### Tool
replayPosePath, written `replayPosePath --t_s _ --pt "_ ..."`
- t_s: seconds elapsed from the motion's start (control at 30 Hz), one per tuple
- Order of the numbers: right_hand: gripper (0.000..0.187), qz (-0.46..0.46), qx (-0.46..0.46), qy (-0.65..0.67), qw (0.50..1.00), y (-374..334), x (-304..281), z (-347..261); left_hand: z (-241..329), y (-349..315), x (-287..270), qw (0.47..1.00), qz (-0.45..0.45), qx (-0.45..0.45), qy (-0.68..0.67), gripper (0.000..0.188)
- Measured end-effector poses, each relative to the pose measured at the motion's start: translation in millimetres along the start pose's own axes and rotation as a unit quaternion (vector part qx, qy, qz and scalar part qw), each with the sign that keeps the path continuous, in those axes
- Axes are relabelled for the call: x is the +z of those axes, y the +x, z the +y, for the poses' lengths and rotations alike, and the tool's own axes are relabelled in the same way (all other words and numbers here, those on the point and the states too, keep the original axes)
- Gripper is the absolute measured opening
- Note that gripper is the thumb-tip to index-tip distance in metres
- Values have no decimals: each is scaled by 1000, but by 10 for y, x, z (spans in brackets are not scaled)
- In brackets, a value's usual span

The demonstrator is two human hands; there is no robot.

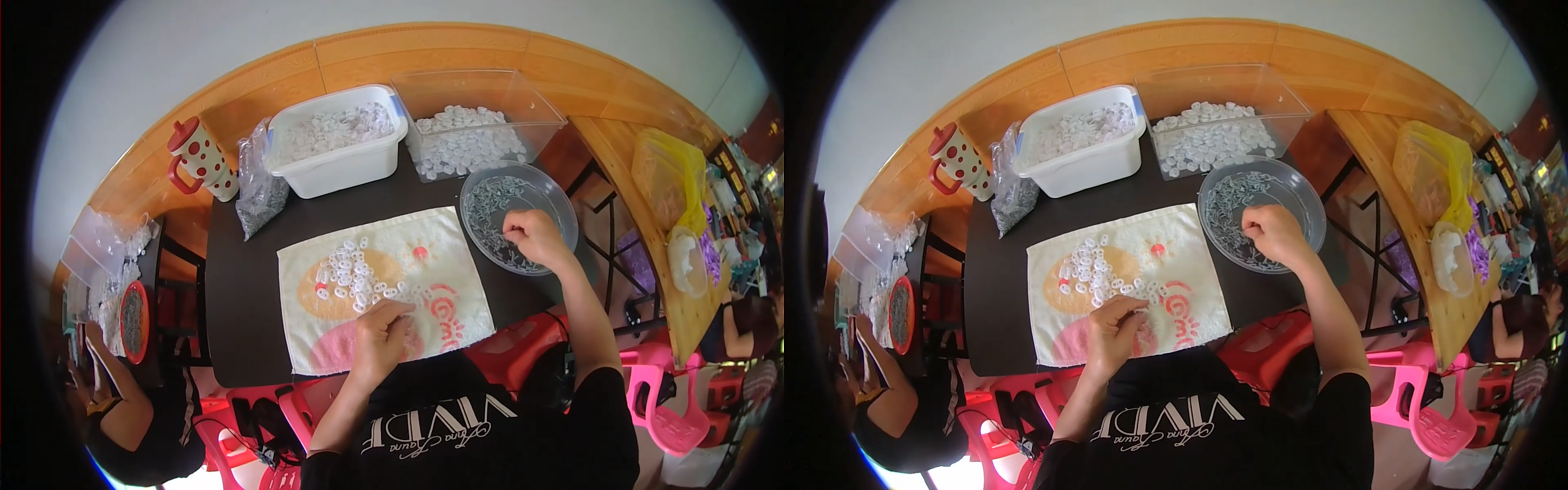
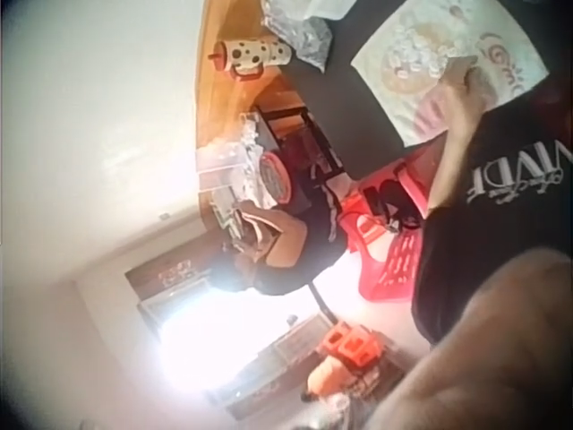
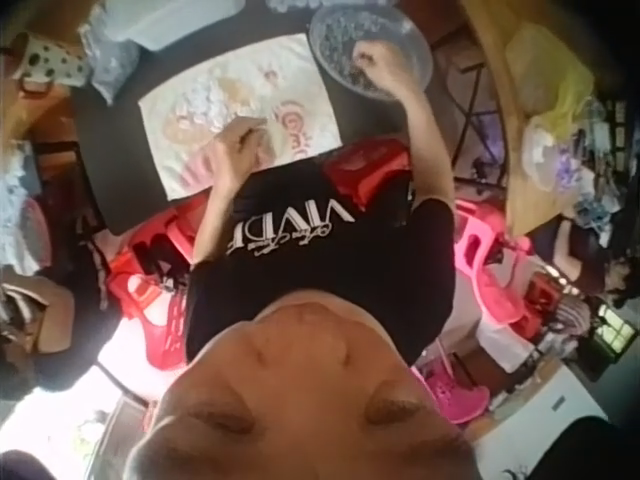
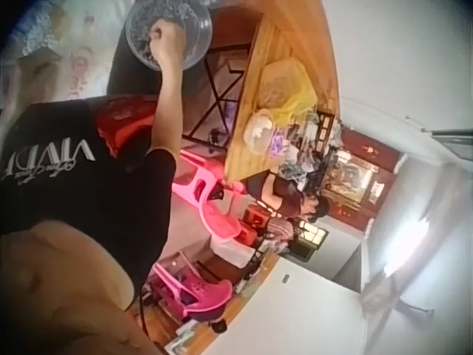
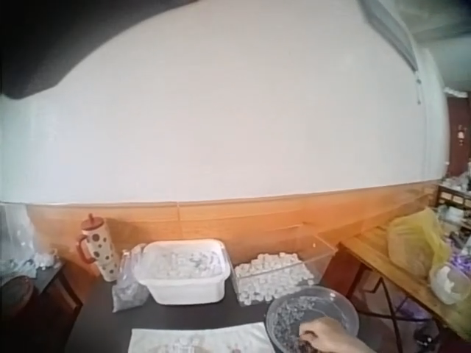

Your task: Assembling small white plastic rings onto metal pins.

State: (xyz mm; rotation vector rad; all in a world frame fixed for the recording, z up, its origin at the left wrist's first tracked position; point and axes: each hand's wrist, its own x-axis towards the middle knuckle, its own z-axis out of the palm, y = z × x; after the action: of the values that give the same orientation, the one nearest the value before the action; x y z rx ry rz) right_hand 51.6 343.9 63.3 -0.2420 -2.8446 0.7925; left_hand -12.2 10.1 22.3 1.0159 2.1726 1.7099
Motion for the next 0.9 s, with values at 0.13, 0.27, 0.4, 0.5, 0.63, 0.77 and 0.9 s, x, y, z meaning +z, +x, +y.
replayPosePath --t_s 0.13,0.27,0.4,0.5,0.63,0.77,0.9 --pt "8 33 20 71 997 -11 30 80 -34 -1 0 999 3 -27 -26 21" --pt "10 55 8 145 988 -44 83 116 -43 31 30 999 19 -30 -28 20" --pt "8 88 -38 136 986 -76 42 25 -38 3 26 998 24 -31 -52 19" --pt "8 93 -23 63 993 -67 11 20 -85 -15 11 994 40 -14 -101 20" --pt "8 119 -34 119 985 -139 -40 -335 -75 -48 13 980 68 -75 -172 20" --pt "12 66 -102 295 948 -282 261 -907 -31 -113 -9 981 81 -106 -141 18" --pt "14 -14 -180 229 957 -335 549 -1213 122 -122 -186 994 21 7 104 19"
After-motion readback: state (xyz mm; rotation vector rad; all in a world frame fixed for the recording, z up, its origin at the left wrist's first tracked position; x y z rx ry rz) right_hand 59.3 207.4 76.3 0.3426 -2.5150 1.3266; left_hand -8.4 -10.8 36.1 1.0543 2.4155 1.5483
